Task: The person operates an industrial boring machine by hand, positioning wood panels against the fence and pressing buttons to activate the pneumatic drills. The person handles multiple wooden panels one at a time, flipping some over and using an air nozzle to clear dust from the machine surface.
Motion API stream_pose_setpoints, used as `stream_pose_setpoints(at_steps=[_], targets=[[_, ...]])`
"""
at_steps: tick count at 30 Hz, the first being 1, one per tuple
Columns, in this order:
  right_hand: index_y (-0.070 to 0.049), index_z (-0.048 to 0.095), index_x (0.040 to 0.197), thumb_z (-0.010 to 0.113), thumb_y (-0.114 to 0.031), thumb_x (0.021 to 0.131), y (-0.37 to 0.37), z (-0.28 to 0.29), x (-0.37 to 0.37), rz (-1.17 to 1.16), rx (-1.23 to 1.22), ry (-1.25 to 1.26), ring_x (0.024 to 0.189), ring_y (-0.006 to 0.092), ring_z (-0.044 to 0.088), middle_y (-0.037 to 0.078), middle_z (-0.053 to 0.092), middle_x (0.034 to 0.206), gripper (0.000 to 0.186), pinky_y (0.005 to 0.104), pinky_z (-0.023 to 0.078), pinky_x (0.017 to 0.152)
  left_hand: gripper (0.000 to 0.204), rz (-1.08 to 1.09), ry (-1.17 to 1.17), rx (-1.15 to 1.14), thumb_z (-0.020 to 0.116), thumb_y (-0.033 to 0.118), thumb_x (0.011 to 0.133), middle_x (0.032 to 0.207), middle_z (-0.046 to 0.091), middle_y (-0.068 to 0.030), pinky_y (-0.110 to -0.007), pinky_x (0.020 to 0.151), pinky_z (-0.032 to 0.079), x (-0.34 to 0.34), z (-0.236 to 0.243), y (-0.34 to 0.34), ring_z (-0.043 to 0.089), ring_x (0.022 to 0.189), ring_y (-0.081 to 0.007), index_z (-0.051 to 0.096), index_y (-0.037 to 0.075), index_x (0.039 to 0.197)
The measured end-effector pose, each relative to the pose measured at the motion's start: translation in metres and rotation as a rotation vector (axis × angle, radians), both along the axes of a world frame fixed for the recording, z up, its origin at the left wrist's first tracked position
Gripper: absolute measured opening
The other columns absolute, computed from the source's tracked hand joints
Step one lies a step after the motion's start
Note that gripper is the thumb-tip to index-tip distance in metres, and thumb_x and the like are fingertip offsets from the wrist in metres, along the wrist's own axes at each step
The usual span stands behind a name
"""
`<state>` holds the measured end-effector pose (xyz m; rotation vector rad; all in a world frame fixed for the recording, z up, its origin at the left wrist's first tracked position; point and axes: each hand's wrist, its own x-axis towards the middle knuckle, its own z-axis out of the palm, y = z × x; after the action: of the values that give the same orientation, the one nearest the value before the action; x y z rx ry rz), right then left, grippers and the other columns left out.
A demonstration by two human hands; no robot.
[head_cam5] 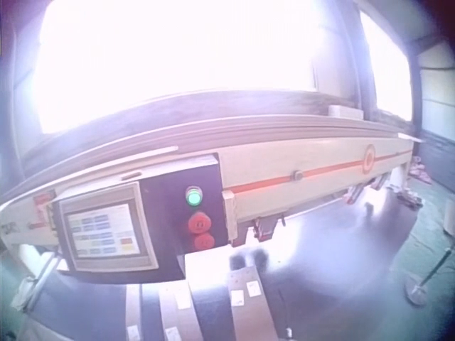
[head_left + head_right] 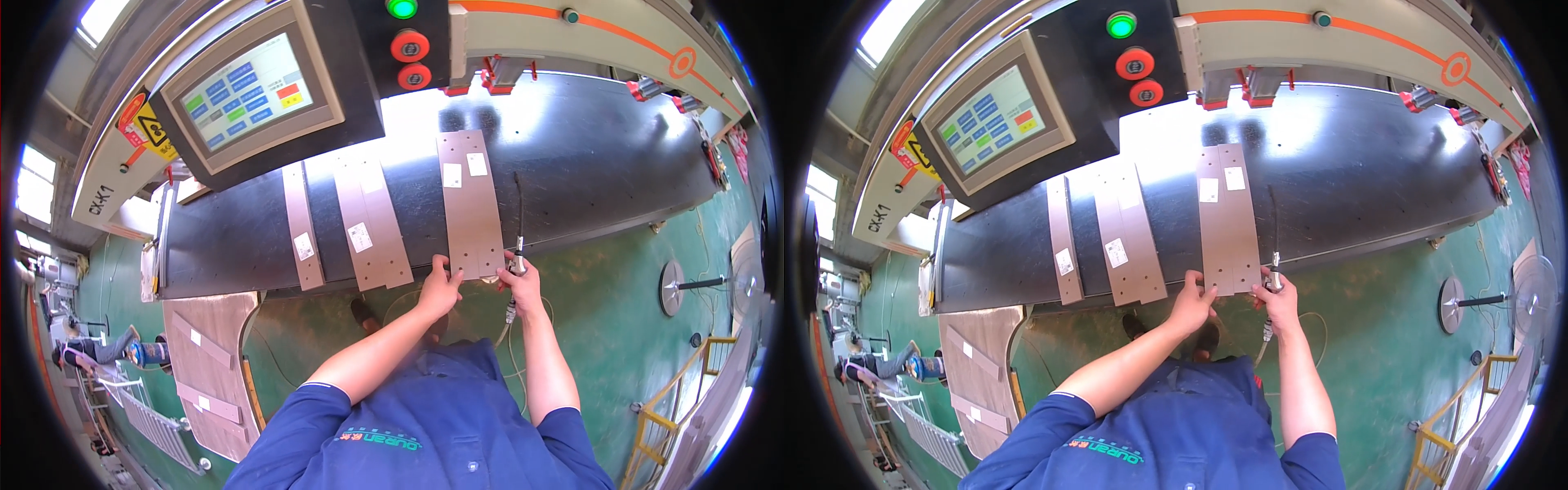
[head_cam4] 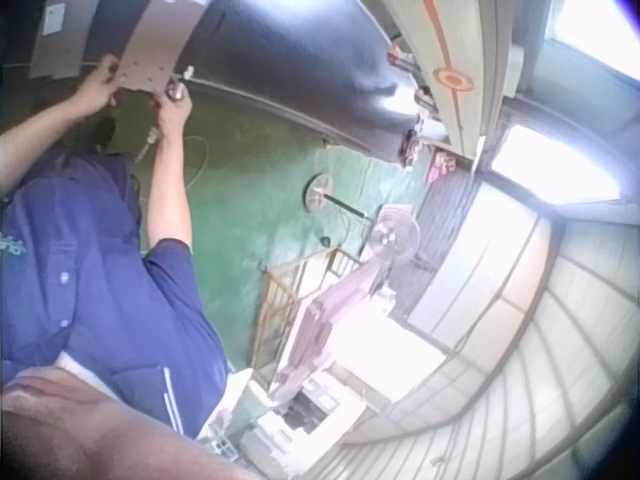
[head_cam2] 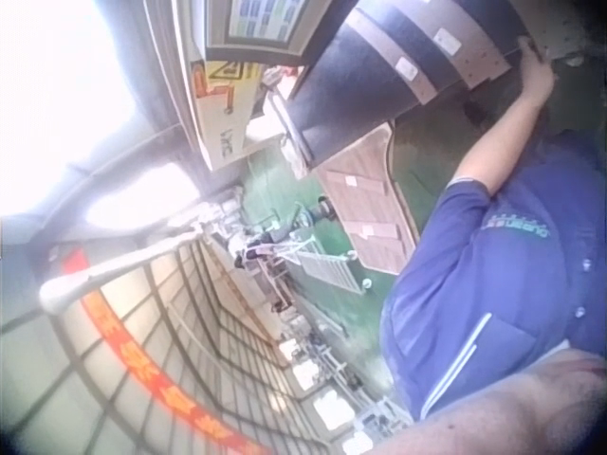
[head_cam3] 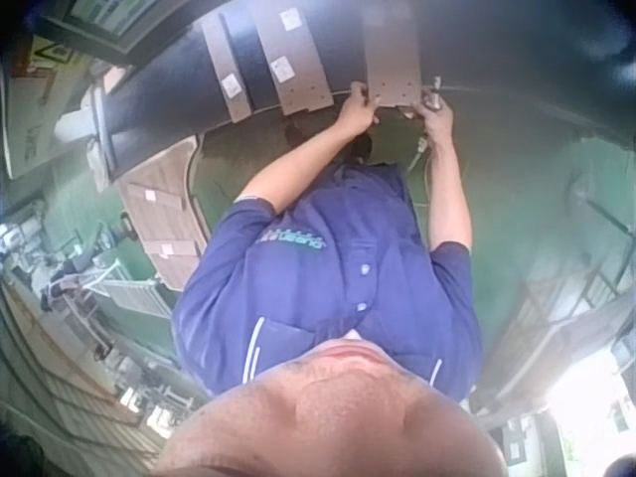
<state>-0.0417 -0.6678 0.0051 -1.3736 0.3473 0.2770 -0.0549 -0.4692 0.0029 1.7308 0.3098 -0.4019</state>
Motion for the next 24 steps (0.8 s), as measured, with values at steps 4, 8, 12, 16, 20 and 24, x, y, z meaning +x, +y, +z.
stream_pose_setpoints(at_steps=[4, 8, 12, 16, 20, 24], targets=[[0.005, 0.054, 0.125, 0.067, 0.001, 0.082, 0.004, 0.000, 0.007, 0.029, -0.008, -0.007, 0.057, 0.0120, 0.058, 0.004, 0.061, 0.073, 0.045, 0.0255, 0.048, 0.052, 0.033, 0.022, -0.005, 0.061, 0.056, 0.018, 0.094, 0.078, 0.064, -0.0126, -0.036, 0.051, 0.049, 0.003, 0.009, 0.002, 0.062, 0.052, -0.0213, 0.035, 0.004, 0.115], [0.004, 0.057, 0.124, 0.067, 0.001, 0.082, 0.013, 0.005, 0.010, 0.013, -0.005, 0.012, 0.056, 0.0097, 0.055, 0.002, 0.061, 0.072, 0.044, 0.0235, 0.045, 0.051, 0.039, -0.024, 0.015, 0.153, 0.056, 0.025, 0.094, 0.076, 0.062, -0.0127, -0.036, 0.055, 0.049, 0.011, 0.023, 0.013, 0.062, 0.054, -0.0227, 0.035, 0.003, 0.118], [0.003, 0.056, 0.125, 0.066, 0.001, 0.083, 0.018, 0.003, 0.012, 0.052, -0.006, -0.010, 0.058, 0.0097, 0.056, 0.002, 0.061, 0.074, 0.044, 0.0237, 0.045, 0.052, 0.053, -0.078, -0.066, 0.410, 0.056, 0.038, 0.094, 0.078, 0.062, -0.0146, -0.041, 0.068, 0.051, 0.005, 0.033, 0.027, 0.065, 0.073, -0.0298, 0.039, -0.002, 0.124], [0.001, 0.055, 0.127, 0.064, 0.002, 0.084, 0.020, 0.002, 0.003, -0.045, -0.026, 0.007, 0.059, 0.0103, 0.056, 0.004, 0.062, 0.081, 0.044, 0.0241, 0.045, 0.052, 0.050, 0.062, -0.097, 0.564, 0.057, 0.041, 0.092, 0.089, 0.065, -0.0168, -0.041, 0.076, 0.049, 0.002, 0.059, 0.068, 0.064, 0.085, -0.0341, 0.051, -0.003, 0.116], [0.001, 0.056, 0.125, 0.064, 0.002, 0.084, 0.021, 0.001, -0.008, -0.112, -0.005, -0.004, 0.059, 0.0106, 0.056, 0.005, 0.062, 0.083, 0.042, 0.0239, 0.045, 0.051, 0.040, 0.074, -0.286, 0.518, 0.057, 0.032, 0.091, 0.082, 0.064, -0.0144, -0.042, 0.071, 0.049, 0.010, 0.062, 0.102, 0.064, 0.079, -0.0325, 0.051, -0.001, 0.111], [0.002, 0.059, 0.115, 0.065, 0.000, 0.084, 0.030, 0.007, -0.016, -0.161, -0.094, -0.041, 0.056, 0.0086, 0.054, 0.002, 0.059, 0.078, 0.032, 0.0228, 0.042, 0.048, 0.051, 0.108, -0.373, 0.983, 0.066, 0.030, 0.083, 0.117, 0.047, -0.0213, -0.044, 0.092, 0.041, 0.015, 0.030, 0.143, 0.049, 0.104, -0.0359, 0.048, 0.000, 0.120]])
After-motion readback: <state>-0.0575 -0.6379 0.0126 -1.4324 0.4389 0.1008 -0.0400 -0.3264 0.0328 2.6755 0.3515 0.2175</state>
